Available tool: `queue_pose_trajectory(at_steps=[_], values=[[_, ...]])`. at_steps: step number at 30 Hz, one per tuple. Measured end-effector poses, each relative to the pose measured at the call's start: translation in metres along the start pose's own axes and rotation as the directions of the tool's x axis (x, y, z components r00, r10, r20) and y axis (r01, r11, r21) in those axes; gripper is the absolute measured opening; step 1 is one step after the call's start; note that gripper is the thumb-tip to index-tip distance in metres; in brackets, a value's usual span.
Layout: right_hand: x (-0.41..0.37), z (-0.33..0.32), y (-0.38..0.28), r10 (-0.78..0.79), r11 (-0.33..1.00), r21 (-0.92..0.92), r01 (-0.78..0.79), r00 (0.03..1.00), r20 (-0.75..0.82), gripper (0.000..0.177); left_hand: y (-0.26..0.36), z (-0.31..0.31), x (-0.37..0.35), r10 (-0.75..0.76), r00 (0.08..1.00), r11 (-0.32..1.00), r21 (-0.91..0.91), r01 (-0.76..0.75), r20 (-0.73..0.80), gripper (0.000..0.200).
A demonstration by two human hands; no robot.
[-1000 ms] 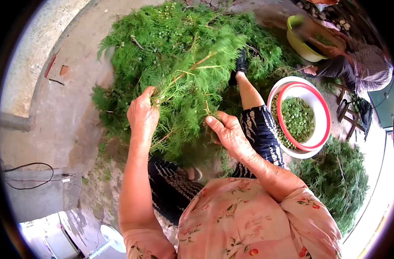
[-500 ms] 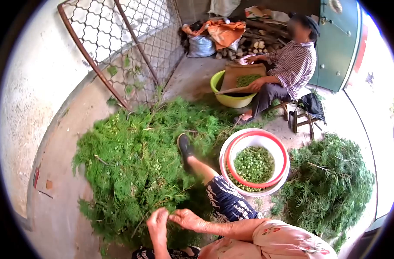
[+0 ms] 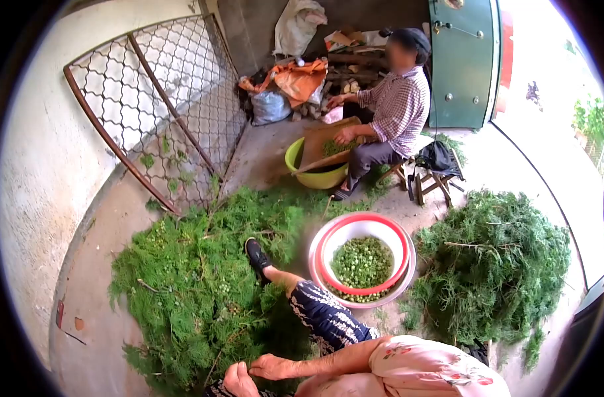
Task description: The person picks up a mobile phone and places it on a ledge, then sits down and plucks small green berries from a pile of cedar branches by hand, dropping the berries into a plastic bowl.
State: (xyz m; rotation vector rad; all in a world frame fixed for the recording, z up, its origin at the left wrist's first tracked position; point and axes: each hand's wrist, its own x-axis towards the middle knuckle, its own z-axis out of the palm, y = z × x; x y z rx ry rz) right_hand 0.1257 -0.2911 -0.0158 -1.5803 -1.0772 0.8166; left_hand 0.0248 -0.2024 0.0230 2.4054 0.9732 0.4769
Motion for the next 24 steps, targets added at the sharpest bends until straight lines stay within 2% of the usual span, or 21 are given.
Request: queue_pose_trajectory(at_steps=[1, 2, 4, 5, 9, 11, 12, 13, 14, 15, 16, 17, 18, 19, 20, 21, 22, 23, 24], values=[[-0.005, -0.001, -0.008, -0.032, 0.999, -0.026, 0.031, 0.999, -0.024, 0.024, 0.005, -0.007, -0.001, -0.006, 0.999, 0.981, 0.193, -0.004, 0.049, 0.029], [-0.007, 0.000, -0.007, -0.106, 0.993, -0.060, 0.103, 0.992, -0.062, 0.023, 0.003, -0.009, -0.003, -0.006, 1.000, 0.995, 0.103, 0.005, 0.007, 0.029], [-0.006, 0.000, -0.011, -0.160, 0.984, -0.088, 0.153, 0.983, -0.084, 0.022, 0.012, -0.002, -0.005, 0.084, 0.974, 0.996, 0.016, -0.083, -0.209, 0.020], [-0.006, 0.002, -0.013, -0.184, 0.980, -0.096, 0.175, 0.979, -0.086, 0.022, 0.016, 0.000, -0.006, 0.111, 0.943, 0.992, -0.018, -0.123, -0.315, 0.023], [-0.014, -0.009, -0.036, -0.109, 0.994, 0.002, 0.111, 0.985, -0.137, 0.022, 0.025, -0.004, -0.003, 0.173, 0.903, 0.984, 0.034, -0.174, -0.394, 0.020], [-0.013, -0.008, -0.033, -0.116, 0.993, -0.006, 0.116, 0.986, -0.123, 0.022, 0.023, 0.000, -0.002, 0.172, 0.875, 0.978, -0.023, -0.205, -0.453, 0.017], [-0.019, -0.011, -0.043, -0.039, 0.995, 0.083, 0.051, 0.990, -0.136, 0.022, 0.019, -0.002, -0.004, 0.115, 0.895, 0.986, -0.057, -0.154, -0.431, 0.016], [-0.019, -0.010, -0.042, -0.124, 0.991, 0.039, 0.130, 0.982, -0.140, 0.023, 0.018, -0.001, -0.001, 0.068, 0.911, 0.988, -0.097, -0.118, -0.407, 0.016], [-0.025, -0.013, -0.044, -0.072, 0.994, 0.069, 0.080, 0.990, -0.121, 0.023, 0.014, 0.001, 0.001, 0.014, 0.906, 0.988, -0.135, -0.079, -0.423, 0.014], [-0.032, -0.018, -0.056, -0.023, 0.995, 0.098, 0.031, 0.996, -0.083, 0.023, 0.005, 0.001, 0.003, 0.010, 0.902, 0.994, -0.095, -0.056, -0.432, 0.013], [-0.041, -0.025, -0.067, 0.013, 0.956, 0.292, -0.020, 1.000, 0.027, 0.021, -0.023, 0.009, 0.010, -0.021, 0.856, 1.000, -0.030, 0.006, -0.517, 0.012], [-0.045, -0.024, -0.060, -0.076, 0.962, 0.270, 0.048, 0.993, 0.094, 0.016, -0.035, -0.001, 0.016, -0.099, 0.837, 0.989, -0.148, 0.022, -0.539, 0.013], [-0.047, -0.040, -0.065, -0.337, 0.927, 0.187, 0.325, 0.941, 0.032, 0.012, -0.029, -0.016, 0.021, -0.354, 0.822, 0.870, -0.480, 0.114, -0.446, 0.016], [-0.044, -0.054, -0.063, -0.367, 0.909, 0.211, 0.358, 0.930, 0.000, 0.014, -0.022, -0.028, 0.016, -0.358, 0.812, 0.859, -0.503, 0.093, -0.461, 0.019], [-0.036, -0.068, -0.062, -0.186, 0.874, 0.458, 0.159, 0.982, 0.014, 0.016, -0.016, -0.031, 0.016, -0.374, 0.805, 0.825, -0.561, 0.063, -0.460, 0.016], [-0.027, -0.081, -0.063, 0.057, 0.647, 0.757, -0.091, 0.996, 0.071, 0.018, -0.005, -0.031, 0.017, -0.379, 0.812, 0.786, -0.618, 0.030, -0.443, 0.013], [-0.020, -0.091, -0.061, 0.155, 0.393, 0.903, -0.176, 0.980, 0.123, 0.021, 0.010, -0.030, 0.017, -0.376, 0.857, 0.719, -0.695, 0.029, -0.353, 0.012], [-0.016, -0.101, -0.058, 0.125, 0.333, 0.922, -0.199, 0.978, 0.166, 0.023, 0.023, -0.029, 0.015, -0.350, 0.899, 0.636, -0.771, 0.023, -0.262, 0.012], [-0.011, -0.104, -0.053, 0.040, 0.208, 0.959, -0.194, 0.981, 0.189, 0.024, 0.030, -0.025, 0.012, -0.303, 0.933, 0.572, -0.820, 0.015, -0.195, 0.016]])
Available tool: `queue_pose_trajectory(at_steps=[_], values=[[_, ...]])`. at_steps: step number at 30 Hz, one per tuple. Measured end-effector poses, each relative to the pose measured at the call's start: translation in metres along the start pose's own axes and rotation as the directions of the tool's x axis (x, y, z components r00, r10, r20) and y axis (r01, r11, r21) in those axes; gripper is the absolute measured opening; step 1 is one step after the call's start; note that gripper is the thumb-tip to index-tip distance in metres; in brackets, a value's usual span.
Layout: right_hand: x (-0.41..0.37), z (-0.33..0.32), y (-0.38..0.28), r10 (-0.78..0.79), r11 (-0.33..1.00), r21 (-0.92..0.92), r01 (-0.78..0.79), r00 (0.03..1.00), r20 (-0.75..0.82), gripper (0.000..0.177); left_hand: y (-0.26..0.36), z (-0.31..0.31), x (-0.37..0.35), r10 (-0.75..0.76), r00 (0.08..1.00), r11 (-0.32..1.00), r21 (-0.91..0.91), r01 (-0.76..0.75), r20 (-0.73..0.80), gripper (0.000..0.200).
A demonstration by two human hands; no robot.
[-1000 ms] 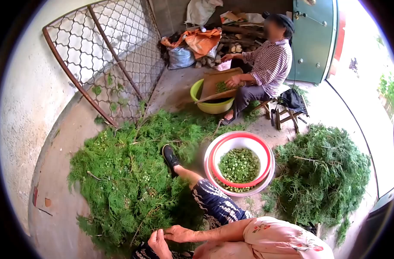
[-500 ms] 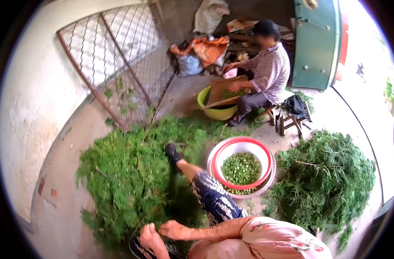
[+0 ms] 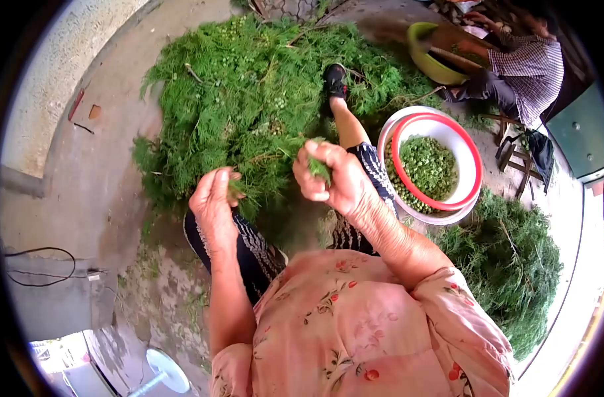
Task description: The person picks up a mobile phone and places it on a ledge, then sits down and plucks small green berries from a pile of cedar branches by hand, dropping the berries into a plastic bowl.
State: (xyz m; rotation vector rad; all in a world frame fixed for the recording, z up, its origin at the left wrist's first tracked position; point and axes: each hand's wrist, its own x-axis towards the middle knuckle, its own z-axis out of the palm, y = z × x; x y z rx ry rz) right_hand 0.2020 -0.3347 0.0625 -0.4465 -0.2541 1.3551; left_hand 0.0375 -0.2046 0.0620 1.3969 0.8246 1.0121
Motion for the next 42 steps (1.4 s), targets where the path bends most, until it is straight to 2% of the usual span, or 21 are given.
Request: queue_pose_trajectory(at_steps=[1, 2, 3, 7, 12, 15, 18, 21, 22, 25, 27, 28, 29, 31, 33, 35, 37, 38, 39, 42], values=[[0.003, -0.003, 0.000, -0.013, 0.998, 0.069, 0.006, 0.996, 0.093, 0.024, 0.003, 0.008, -0.004, -0.019, 0.996, 0.996, -0.080, 0.026, 0.091, 0.020], [0.002, -0.001, 0.001, -0.004, 0.995, 0.099, -0.001, 0.998, 0.056, 0.025, 0.007, 0.021, -0.010, -0.021, 0.995, 0.991, -0.130, 0.034, 0.097, 0.023], [0.003, 0.002, 0.002, 0.006, 0.992, 0.128, -0.009, 1.000, 0.027, 0.026, 0.009, 0.025, -0.014, -0.105, 0.983, 0.984, -0.130, 0.125, 0.148, 0.022], [0.013, -0.003, 0.010, 0.074, 0.983, 0.161, -0.083, 0.995, 0.065, 0.028, 0.008, 0.039, -0.013, -0.113, 0.961, 0.939, -0.289, 0.186, 0.253, 0.017], [0.027, -0.019, 0.023, 0.147, 0.989, -0.013, -0.146, 0.987, 0.062, 0.033, -0.003, 0.041, 0.000, -0.204, 0.910, 0.919, -0.248, 0.305, 0.361, 0.021], [0.033, -0.022, 0.026, 0.177, 0.982, -0.063, -0.178, 0.984, -0.028, 0.034, -0.017, 0.041, 0.011, -0.270, 0.877, 0.924, -0.148, 0.351, 0.397, 0.012], [0.041, -0.023, 0.030, 0.159, 0.985, -0.051, -0.166, 0.978, -0.133, 0.033, -0.033, 0.043, 0.017, -0.264, 0.908, 0.908, -0.234, 0.347, 0.325, 0.009], [0.043, -0.032, 0.031, 0.168, 0.985, -0.020, -0.169, 0.984, -0.058, 0.031, -0.050, 0.040, 0.029, -0.167, 0.977, 0.934, -0.297, 0.200, 0.133, 0.008], [0.045, -0.034, 0.031, 0.146, 0.989, -0.023, -0.147, 0.988, -0.049, 0.029, -0.052, 0.036, 0.033, -0.177, 0.980, 0.923, -0.330, 0.197, 0.089, 0.008], [0.054, -0.043, 0.031, 0.136, 0.991, -0.001, -0.137, 0.988, -0.065, 0.030, -0.054, 0.034, 0.033, -0.249, 0.955, 0.910, -0.297, 0.288, 0.164, 0.014], [0.057, -0.039, 0.031, 0.158, 0.986, -0.041, -0.164, 0.980, -0.124, 0.030, -0.056, 0.037, 0.028, -0.409, 0.883, 0.826, -0.317, 0.466, 0.232, 0.022], [0.058, -0.038, 0.033, 0.167, 0.983, -0.056, -0.177, 0.974, -0.155, 0.031, -0.064, 0.036, 0.024, -0.360, 0.878, 0.820, -0.342, 0.459, 0.315, 0.028], [0.060, -0.046, 0.038, 0.169, 0.973, -0.133, -0.188, 0.976, -0.139, 0.031, -0.071, 0.035, 0.021, -0.357, 0.872, 0.816, -0.343, 0.466, 0.334, 0.025], [0.063, -0.052, 0.046, 0.161, 0.968, -0.174, -0.182, 0.978, -0.131, 0.030, -0.069, 0.038, 0.018, -0.393, 0.865, 0.848, -0.242, 0.472, 0.311, 0.020], [0.067, -0.052, 0.050, 0.189, 0.956, -0.191, -0.221, 0.967, -0.172, 0.033, -0.085, 0.033, 0.018, -0.333, 0.905, 0.865, -0.297, 0.404, 0.264, 0.012], [0.064, -0.048, 0.054, 0.213, 0.954, -0.169, -0.246, 0.958, -0.192, 0.034, -0.094, 0.030, 0.018, -0.343, 0.925, 0.864, -0.331, 0.378, 0.162, 0.013], [0.060, -0.035, 0.052, 0.230, 0.960, -0.117, -0.254, 0.956, -0.181, 0.034, -0.100, 0.024, 0.028, -0.416, 0.906, 0.872, -0.317, 0.372, -0.082, 0.014], [0.057, -0.031, 0.050, 0.204, 0.966, -0.122, -0.229, 0.961, -0.188, 0.033, -0.105, 0.014, 0.036, -0.410, 0.900, 0.877, -0.332, 0.346, -0.145, 0.014], [0.055, -0.035, 0.046, 0.171, 0.969, -0.141, -0.204, 0.962, -0.214, 0.025, -0.108, 0.005, 0.042, -0.435, 0.893, 0.849, -0.382, 0.364, -0.116, 0.014], [0.048, -0.062, 0.030, 0.057, 0.972, -0.195, -0.127, 0.943, -0.329, 0.024, -0.100, 0.007, 0.047, -0.457, 0.889, 0.759, -0.527, 0.382, -0.014, 0.015]])
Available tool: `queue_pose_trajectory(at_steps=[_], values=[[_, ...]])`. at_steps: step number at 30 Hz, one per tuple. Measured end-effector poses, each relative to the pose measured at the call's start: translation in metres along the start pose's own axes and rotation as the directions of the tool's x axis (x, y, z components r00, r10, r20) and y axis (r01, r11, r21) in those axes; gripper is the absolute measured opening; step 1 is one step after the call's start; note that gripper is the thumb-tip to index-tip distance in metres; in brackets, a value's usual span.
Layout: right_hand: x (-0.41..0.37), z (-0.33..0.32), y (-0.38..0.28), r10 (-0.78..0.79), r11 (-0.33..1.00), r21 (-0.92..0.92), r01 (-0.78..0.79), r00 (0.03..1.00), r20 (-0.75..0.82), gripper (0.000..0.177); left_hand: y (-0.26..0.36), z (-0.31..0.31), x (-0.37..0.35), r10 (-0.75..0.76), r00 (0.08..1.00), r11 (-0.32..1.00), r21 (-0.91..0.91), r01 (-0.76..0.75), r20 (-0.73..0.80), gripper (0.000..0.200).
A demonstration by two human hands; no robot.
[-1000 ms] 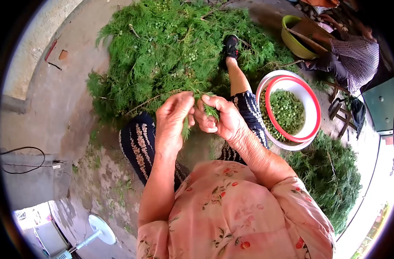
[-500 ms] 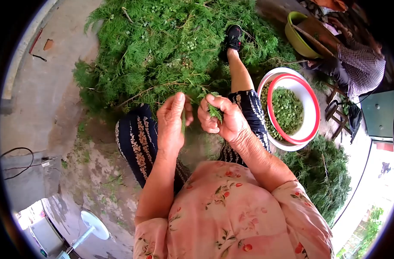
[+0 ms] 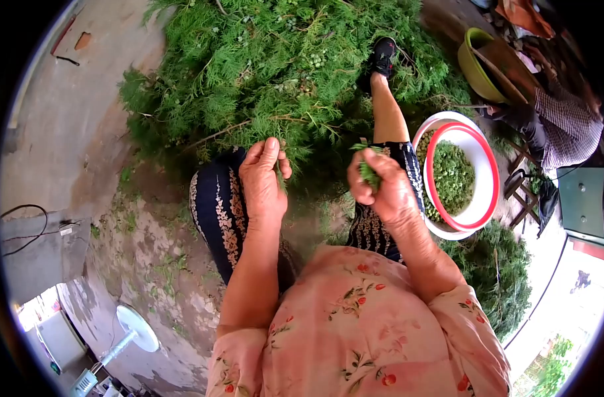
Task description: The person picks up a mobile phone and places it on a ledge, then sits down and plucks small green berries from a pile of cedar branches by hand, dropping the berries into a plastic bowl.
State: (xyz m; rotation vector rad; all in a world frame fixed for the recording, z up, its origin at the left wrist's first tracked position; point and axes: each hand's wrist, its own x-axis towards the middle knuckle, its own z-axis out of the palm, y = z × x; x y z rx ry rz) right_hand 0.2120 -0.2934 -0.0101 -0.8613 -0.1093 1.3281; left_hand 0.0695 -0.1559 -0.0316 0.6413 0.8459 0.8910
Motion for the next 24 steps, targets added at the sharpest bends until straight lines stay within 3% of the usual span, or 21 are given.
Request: queue_pose_trajectory(at_steps=[4, 5, 7, 9, 11, 13, 15, 16, 17, 19, 21, 22, 23, 24], values=[[-0.018, -0.062, -0.033, -0.214, 0.977, -0.059, 0.207, 0.957, -0.197, 0.018, -0.005, -0.003, 0.002, -0.079, 0.994, 0.988, -0.129, 0.088, 0.076, 0.015], [-0.026, -0.077, -0.043, -0.289, 0.957, -0.088, 0.275, 0.919, -0.267, 0.017, -0.005, -0.004, 0.002, -0.089, 0.992, 0.985, -0.140, 0.101, 0.087, 0.015], [-0.041, -0.105, -0.062, -0.389, 0.911, -0.139, 0.388, 0.699, -0.600, 0.017, -0.008, -0.007, 0.003, -0.068, 0.991, 0.990, -0.115, 0.080, 0.111, 0.012], [-0.060, -0.172, -0.080, -0.465, 0.875, -0.183, 0.448, 0.675, -0.572, 0.017, -0.008, -0.008, 0.001, -0.040, 0.993, 0.997, -0.055, 0.046, 0.112, 0.010], [-0.088, -0.239, -0.098, -0.446, 0.894, -0.258, 0.365, 0.677, -0.585, 0.016, -0.008, -0.010, -0.005, -0.083, 0.991, 0.986, 0.154, 0.066, 0.102, 0.005], [-0.106, -0.275, -0.099, -0.473, 0.866, -0.280, 0.414, 0.496, -0.729, 0.016, -0.012, -0.015, -0.013, -0.151, 0.985, 0.902, 0.420, 0.101, 0.087, 0.009], [-0.127, -0.322, -0.095, -0.509, 0.851, -0.360, 0.381, 0.432, -0.745, 0.027, -0.027, -0.024, -0.019, -0.246, 0.951, 0.825, 0.556, 0.102, 0.190, 0.014], [-0.141, -0.349, -0.084, -0.759, 0.577, -0.817, -0.002, 0.369, -0.537, 0.030, -0.033, -0.029, -0.022, -0.279, 0.927, 0.789, 0.611, 0.073, 0.250, 0.015], [-0.155, -0.365, -0.075, -0.867, 0.051, -0.922, -0.383, 0.442, -0.231, 0.034, -0.043, -0.034, -0.023, -0.316, 0.897, 0.751, 0.659, 0.038, 0.309, 0.015], [-0.165, -0.378, -0.074, -0.785, 0.430, -0.857, -0.284, 0.352, -0.510, 0.038, -0.059, -0.040, -0.025, -0.333, 0.891, 0.650, 0.760, -0.019, 0.307, 0.017], [-0.157, -0.391, -0.076, -0.577, 0.809, -0.585, 0.048, 0.246, -0.778, 0.040, -0.063, -0.043, -0.030, -0.255, 0.834, 0.395, 0.840, -0.373, 0.490, 0.023], [-0.146, -0.364, -0.081, -0.468, 0.881, -0.438, 0.180, 0.190, -0.863, 0.036, -0.063, -0.042, -0.031, -0.303, 0.823, 0.312, 0.866, -0.391, 0.481, 0.028], [-0.138, -0.390, -0.075, -0.525, 0.843, -0.483, 0.237, 0.168, -0.835, 0.030, -0.062, -0.040, -0.033, -0.382, 0.818, 0.258, 0.899, -0.353, 0.431, 0.028], [-0.126, -0.357, -0.077, -0.504, 0.845, -0.429, 0.319, 0.208, -0.838, 0.026, -0.063, -0.038, -0.036, -0.387, 0.806, 0.193, 0.894, -0.405, 0.449, 0.028]])
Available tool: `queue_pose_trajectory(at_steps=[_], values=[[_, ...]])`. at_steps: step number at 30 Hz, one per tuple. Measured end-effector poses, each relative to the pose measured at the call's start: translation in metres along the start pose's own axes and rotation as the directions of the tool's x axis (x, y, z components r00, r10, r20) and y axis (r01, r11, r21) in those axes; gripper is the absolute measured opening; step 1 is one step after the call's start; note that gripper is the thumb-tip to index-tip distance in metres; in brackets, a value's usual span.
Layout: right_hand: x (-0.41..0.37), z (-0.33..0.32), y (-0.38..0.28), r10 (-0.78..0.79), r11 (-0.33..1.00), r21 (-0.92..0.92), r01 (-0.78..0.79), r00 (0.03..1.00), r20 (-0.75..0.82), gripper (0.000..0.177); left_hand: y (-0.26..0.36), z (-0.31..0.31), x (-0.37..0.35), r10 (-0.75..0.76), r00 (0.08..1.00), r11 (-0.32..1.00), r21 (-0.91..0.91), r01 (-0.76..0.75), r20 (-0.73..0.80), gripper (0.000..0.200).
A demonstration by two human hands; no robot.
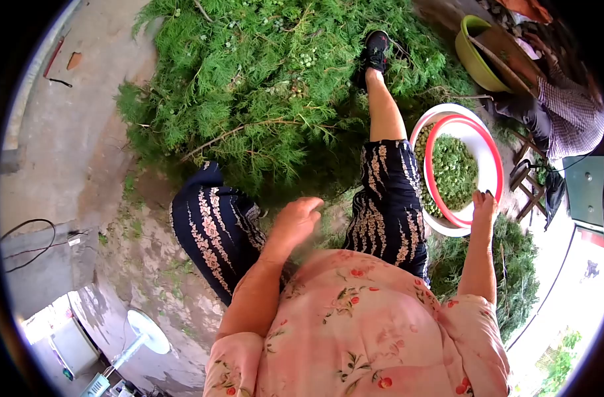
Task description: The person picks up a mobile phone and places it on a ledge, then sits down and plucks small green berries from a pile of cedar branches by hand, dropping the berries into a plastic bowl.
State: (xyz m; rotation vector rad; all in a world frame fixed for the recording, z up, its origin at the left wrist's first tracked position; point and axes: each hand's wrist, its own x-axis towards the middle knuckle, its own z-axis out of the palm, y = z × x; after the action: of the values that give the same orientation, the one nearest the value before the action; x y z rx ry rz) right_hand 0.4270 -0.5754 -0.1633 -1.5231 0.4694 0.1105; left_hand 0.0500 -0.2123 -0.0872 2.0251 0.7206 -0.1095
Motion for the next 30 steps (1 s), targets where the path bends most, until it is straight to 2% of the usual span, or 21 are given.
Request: queue_pose_trajectory(at_steps=[1, 4, 7, 8, 9, 10, 11, 12, 13, 15, 16, 18, 19, 21, 22, 24, 25, 26, 28, 29, 30], values=[[-0.034, 0.030, -0.016, 0.028, 0.995, 0.092, -0.031, 0.999, 0.033, 0.023, 0.002, 0.000, -0.001, 0.019, 1.000, 0.997, 0.080, -0.020, 0.013, 0.027], [-0.058, 0.081, -0.019, 0.040, 0.986, 0.155, -0.064, 0.988, 0.152, 0.017, 0.004, -0.004, 0.002, 0.043, 0.995, 0.979, 0.195, -0.060, 0.093, 0.028], [-0.116, 0.150, -0.037, 0.027, 0.987, 0.143, -0.075, 0.949, 0.315, 0.019, 0.022, -0.049, 0.016, -0.031, 0.960, 0.945, 0.322, -0.062, 0.278, 0.029], [-0.128, 0.172, -0.034, 0.039, 0.991, 0.104, -0.078, 0.940, 0.339, 0.018, 0.034, -0.067, 0.018, -0.058, 0.976, 0.939, 0.342, -0.018, 0.211, 0.030], [-0.144, 0.194, -0.031, 0.012, 0.996, 0.076, -0.046, 0.918, 0.397, 0.015, 0.028, -0.084, 0.025, 0.007, 0.986, 0.949, 0.310, -0.059, 0.164, 0.030], [-0.166, 0.218, -0.031, 0.070, 0.996, 0.016, -0.084, 0.912, 0.404, 0.013, 0.040, -0.105, 0.030, -0.012, 0.994, 0.930, 0.366, -0.027, 0.106, 0.031], [-0.182, 0.238, -0.025, 0.065, 0.998, -0.044, -0.050, 0.884, 0.462, 0.012, 0.051, -0.125, 0.036, -0.056, 0.997, 0.918, 0.395, 0.032, 0.049, 0.031], [-0.182, 0.252, -0.008, 0.135, 0.989, -0.129, -0.076, 0.818, 0.558, 0.017, 0.042, -0.138, 0.043, -0.005, 0.999, 0.936, 0.352, 0.017, -0.036, 0.029], [-0.190, 0.271, 0.007, 0.169, 0.972, -0.228, -0.049, 0.824, 0.541, 0.016, 0.041, -0.152, 0.049, 0.015, 0.993, 0.928, 0.372, 0.031, -0.118, 0.028], [-0.203, 0.299, 0.030, 0.253, 0.939, -0.344, 0.000, 0.677, 0.691, 0.017, 0.011, -0.170, 0.064, 0.130, 0.955, 0.954, 0.296, -0.048, -0.265, 0.030], [-0.191, 0.309, 0.061, 0.163, 0.894, -0.372, 0.251, 0.592, 0.789, 0.019, 0.002, -0.177, 0.066, 0.104, 0.952, 0.968, 0.251, -0.030, -0.287, 0.030], [-0.186, 0.334, 0.100, -0.031, 0.654, -0.267, 0.707, 0.378, 0.925, 0.025, -0.010, -0.186, 0.070, 0.042, 0.938, 0.981, 0.192, 0.026, -0.343, 0.033], [-0.192, 0.345, 0.109, 0.016, 0.523, -0.391, 0.757, 0.450, 0.893, 0.029, -0.011, -0.188, 0.070, -0.036, 0.939, 0.934, 0.322, 0.153, -0.343, 0.031], [-0.196, 0.363, 0.126, 0.058, 0.389, -0.418, 0.821, 0.431, 0.900, 0.034, 0.005, -0.194, 0.069, -0.063, 0.959, 0.849, 0.490, 0.197, -0.276, 0.030], [-0.197, 0.372, 0.134, 0.078, 0.321, -0.421, 0.848, 0.420, 0.904, 0.037, 0.005, -0.195, 0.072, -0.016, 0.950, 0.906, 0.397, 0.145, -0.312, 0.029], [-0.199, 0.383, 0.150, 0.001, 0.198, -0.374, 0.906, 0.381, 0.924, 0.037, 0.002, -0.199, 0.079, 0.069, 0.916, 0.977, 0.212, 0.018, -0.395, 0.028], [-0.200, 0.387, 0.157, -0.039, 0.135, -0.351, 0.926, 0.359, 0.932, 0.037, 0.001, -0.201, 0.082, 0.081, 0.906, 0.971, 0.238, 0.022, -0.415, 0.028], [-0.198, 0.393, 0.163, 0.045, 0.125, -0.375, 0.918, 0.372, 0.927, 0.034, 0.000, -0.203, 0.083, 0.093, 0.894, 0.964, 0.264, 0.029, -0.437, 0.028], [-0.212, 0.406, 0.146, 0.238, -0.028, -0.386, 0.922, 0.381, 0.893, 0.033, -0.005, -0.203, 0.083, 0.129, 0.866, 0.946, 0.322, 0.038, -0.483, 0.025], [-0.217, 0.409, 0.141, 0.328, -0.104, -0.380, 0.919, 0.392, 0.859, 0.032, -0.003, -0.205, 0.081, 0.089, 0.879, 0.943, 0.325, 0.078, -0.469, 0.025], [-0.218, 0.407, 0.147, 0.241, -0.106, -0.326, 0.939, 0.343, 0.908, 0.027, 0.002, -0.207, 0.080, 0.050, 0.889, 0.938, 0.327, 0.114, -0.456, 0.024]])
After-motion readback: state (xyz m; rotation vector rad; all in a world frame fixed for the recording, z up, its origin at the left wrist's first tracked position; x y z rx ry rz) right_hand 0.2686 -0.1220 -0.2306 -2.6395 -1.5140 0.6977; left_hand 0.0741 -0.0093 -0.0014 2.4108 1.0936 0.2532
